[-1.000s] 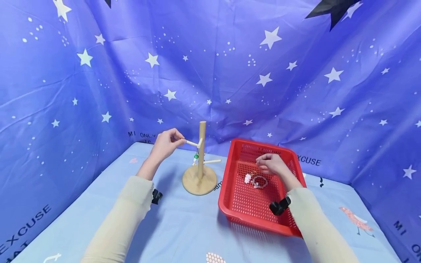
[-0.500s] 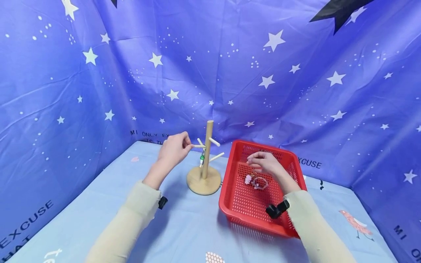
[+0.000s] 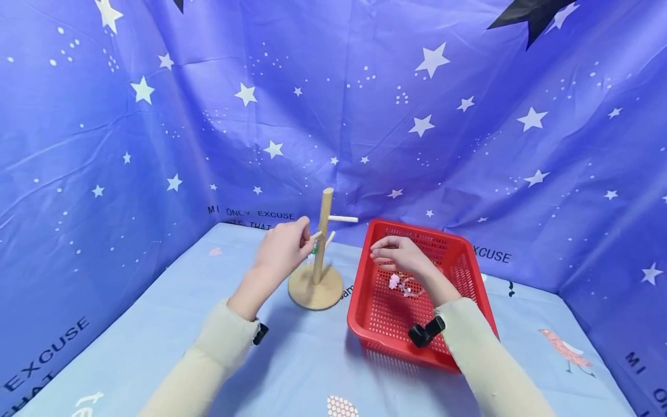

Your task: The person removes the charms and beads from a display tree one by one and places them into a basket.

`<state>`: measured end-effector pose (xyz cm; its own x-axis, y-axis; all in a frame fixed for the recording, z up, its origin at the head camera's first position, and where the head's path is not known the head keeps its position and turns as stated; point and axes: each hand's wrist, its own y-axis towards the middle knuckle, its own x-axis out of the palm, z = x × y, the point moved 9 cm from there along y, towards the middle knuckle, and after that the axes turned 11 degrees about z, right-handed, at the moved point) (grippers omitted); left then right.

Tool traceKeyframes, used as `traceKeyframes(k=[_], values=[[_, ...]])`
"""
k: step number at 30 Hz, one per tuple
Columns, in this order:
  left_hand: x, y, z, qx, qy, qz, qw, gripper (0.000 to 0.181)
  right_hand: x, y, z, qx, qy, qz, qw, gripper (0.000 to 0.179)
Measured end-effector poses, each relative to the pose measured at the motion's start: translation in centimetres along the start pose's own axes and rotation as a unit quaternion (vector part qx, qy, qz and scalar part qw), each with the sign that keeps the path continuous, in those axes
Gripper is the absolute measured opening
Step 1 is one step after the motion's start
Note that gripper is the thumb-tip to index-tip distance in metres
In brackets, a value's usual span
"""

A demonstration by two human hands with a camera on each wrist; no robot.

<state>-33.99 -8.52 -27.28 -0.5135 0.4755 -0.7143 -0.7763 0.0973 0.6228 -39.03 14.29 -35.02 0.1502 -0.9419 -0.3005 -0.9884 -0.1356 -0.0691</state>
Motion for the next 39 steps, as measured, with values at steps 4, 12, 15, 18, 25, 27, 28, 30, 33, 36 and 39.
traceKeyframes(k=[4, 12, 15, 18, 25, 27, 28, 30, 33, 36, 39], values=[[0.3, -0.8, 1.2, 0.011, 0.01, 0.013, 0.9998, 0.018, 1.0, 0.0, -0.6, -0.008, -0.023, 0.0, 0.9997, 0.032], [1.0, -1.0, 1.6, -0.007, -0.064, -0.035, 0.9973, 0.022, 3.7, 0.5, -1.9, -0.042, -0.024, 0.001, 0.9988, 0.029], [0.8, -0.6, 0.4, -0.028, -0.119, -0.05, 0.9912, 0.025, 4.4, 0.6, -2.4, -0.052, -0.03, 0.008, 0.9982, 0.029], [0.5, 0.0, -1.3, -0.049, -0.153, -0.036, 0.9863, 0.026, 5.0, 0.6, -3.0, -0.058, -0.031, 0.015, 0.9977, 0.028], [0.6, 0.9, -4.5, -0.078, -0.181, 0.002, 0.9805, 0.015, 5.9, 0.8, -3.5, -0.067, -0.02, 0.028, 0.9971, 0.028], [1.0, 0.9, -5.0, -0.081, -0.184, 0.004, 0.9796, 0.014, 6.1, 0.9, -3.5, -0.071, -0.017, 0.031, 0.9969, 0.028], [1.2, 0.9, -5.3, -0.083, -0.186, 0.005, 0.9791, 0.014, 6.2, 1.0, -3.5, -0.072, -0.017, 0.031, 0.9968, 0.028], [1.7, 0.8, -5.8, -0.086, -0.189, 0.002, 0.9782, 0.015, 6.4, 1.0, -3.5, -0.075, -0.014, 0.034, 0.9966, 0.028], [2.8, 0.5, -6.6, -0.097, -0.196, -0.006, 0.9758, 0.018, 6.6, 1.0, -3.5, -0.075, -0.004, 0.039, 0.9964, 0.027], [3.7, 0.2, -7.1, -0.109, -0.209, -0.019, 0.9716, 0.02, 6.9, 1.0, -3.5, -0.076, 0.002, 0.042, 0.9962, 0.027], [4.2, -0.2, -7.6, -0.122, -0.215, -0.027, 0.9686, 0.021, 7.1, 1.0, -3.6, -0.073, 0.006, 0.045, 0.9963, 0.027]])
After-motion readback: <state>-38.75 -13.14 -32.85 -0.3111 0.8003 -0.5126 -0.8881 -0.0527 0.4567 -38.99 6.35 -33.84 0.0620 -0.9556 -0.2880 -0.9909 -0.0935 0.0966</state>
